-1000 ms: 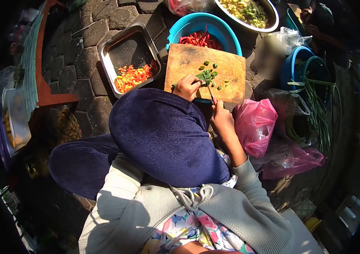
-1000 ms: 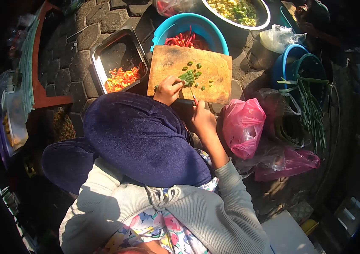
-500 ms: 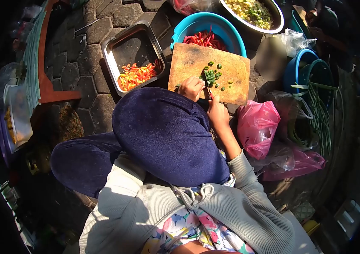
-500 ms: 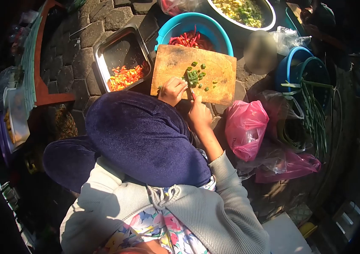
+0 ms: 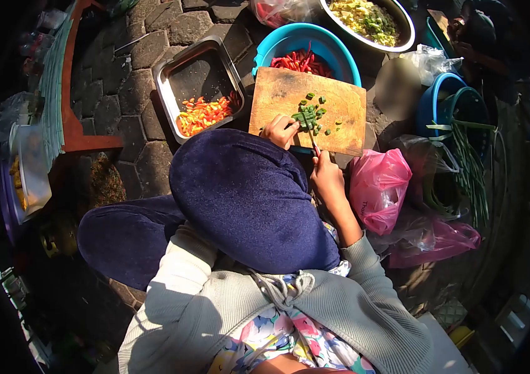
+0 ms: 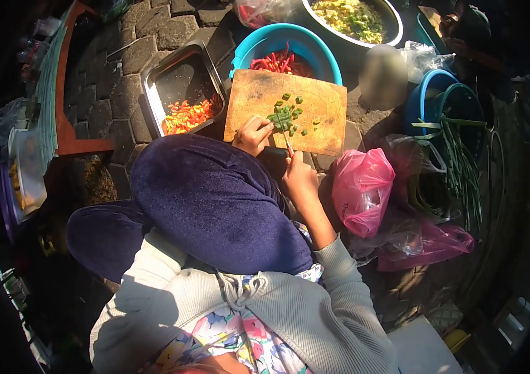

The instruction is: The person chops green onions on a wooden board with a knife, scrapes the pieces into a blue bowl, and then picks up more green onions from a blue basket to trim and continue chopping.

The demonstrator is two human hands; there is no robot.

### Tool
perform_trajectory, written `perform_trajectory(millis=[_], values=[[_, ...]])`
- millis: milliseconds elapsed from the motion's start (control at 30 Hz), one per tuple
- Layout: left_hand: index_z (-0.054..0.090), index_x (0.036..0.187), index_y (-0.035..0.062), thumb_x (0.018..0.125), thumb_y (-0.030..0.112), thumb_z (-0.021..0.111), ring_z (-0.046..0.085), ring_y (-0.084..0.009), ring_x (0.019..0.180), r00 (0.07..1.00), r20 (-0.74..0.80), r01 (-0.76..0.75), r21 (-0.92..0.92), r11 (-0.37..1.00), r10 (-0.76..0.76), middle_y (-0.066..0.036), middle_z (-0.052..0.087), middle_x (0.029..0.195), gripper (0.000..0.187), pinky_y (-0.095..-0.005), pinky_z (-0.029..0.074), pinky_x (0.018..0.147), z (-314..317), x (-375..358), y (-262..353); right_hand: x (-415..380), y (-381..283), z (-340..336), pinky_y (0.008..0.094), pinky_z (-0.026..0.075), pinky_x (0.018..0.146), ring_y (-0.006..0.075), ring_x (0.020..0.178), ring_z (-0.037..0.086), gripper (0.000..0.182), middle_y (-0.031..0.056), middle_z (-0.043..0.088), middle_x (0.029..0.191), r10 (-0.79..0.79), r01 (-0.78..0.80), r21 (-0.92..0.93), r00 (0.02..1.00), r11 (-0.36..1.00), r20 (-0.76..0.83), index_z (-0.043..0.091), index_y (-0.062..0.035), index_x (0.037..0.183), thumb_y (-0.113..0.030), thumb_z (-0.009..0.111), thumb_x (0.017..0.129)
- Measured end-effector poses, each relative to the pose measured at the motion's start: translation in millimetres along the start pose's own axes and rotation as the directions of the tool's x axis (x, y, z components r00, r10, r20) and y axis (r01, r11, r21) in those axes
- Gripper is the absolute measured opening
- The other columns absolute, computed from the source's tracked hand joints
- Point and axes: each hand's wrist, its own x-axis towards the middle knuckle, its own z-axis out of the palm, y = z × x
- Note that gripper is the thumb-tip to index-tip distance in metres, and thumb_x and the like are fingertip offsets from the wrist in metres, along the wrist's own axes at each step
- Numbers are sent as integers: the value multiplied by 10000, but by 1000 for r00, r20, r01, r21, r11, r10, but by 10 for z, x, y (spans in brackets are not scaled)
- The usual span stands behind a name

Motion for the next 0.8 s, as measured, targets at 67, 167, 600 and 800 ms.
perform_trajectory(millis=[67,167,600,800], values=[[623,845,-14,652,-20,680,574,-262,749,999,-1,-34,-74,997,34,-115,578,796,201,-331,479,640,12,-19,-49,77,28,131,524,440,534,446,629,569,196,261,570,648,-17,16,-38,999,999,-38,395,-27,877,-216,447,889],[628,819,-10,650,-10,685,581,-263,764,998,-56,-19,-106,994,14,-113,592,790,178,-325,483,656,47,-35,-61,100,33,211,541,447,598,440,696,591,218,260,595,707,50,-49,-27,997,998,57,408,-41,914,-252,450,882],[628,798,5,668,26,676,561,-259,757,999,43,16,-36,999,-15,-92,580,789,140,-339,459,664,-51,36,-9,-208,129,90,537,439,604,443,698,585,209,262,588,701,43,-45,19,993,999,113,386,-38,912,-241,429,889],[632,834,3,672,0,662,551,-266,776,992,89,89,-44,995,-85,-103,562,814,165,-341,452,676,-68,4,17,-98,39,1,544,422,566,450,676,570,201,268,570,664,-3,2,78,1000,997,5,383,-40,900,-236,429,888]])
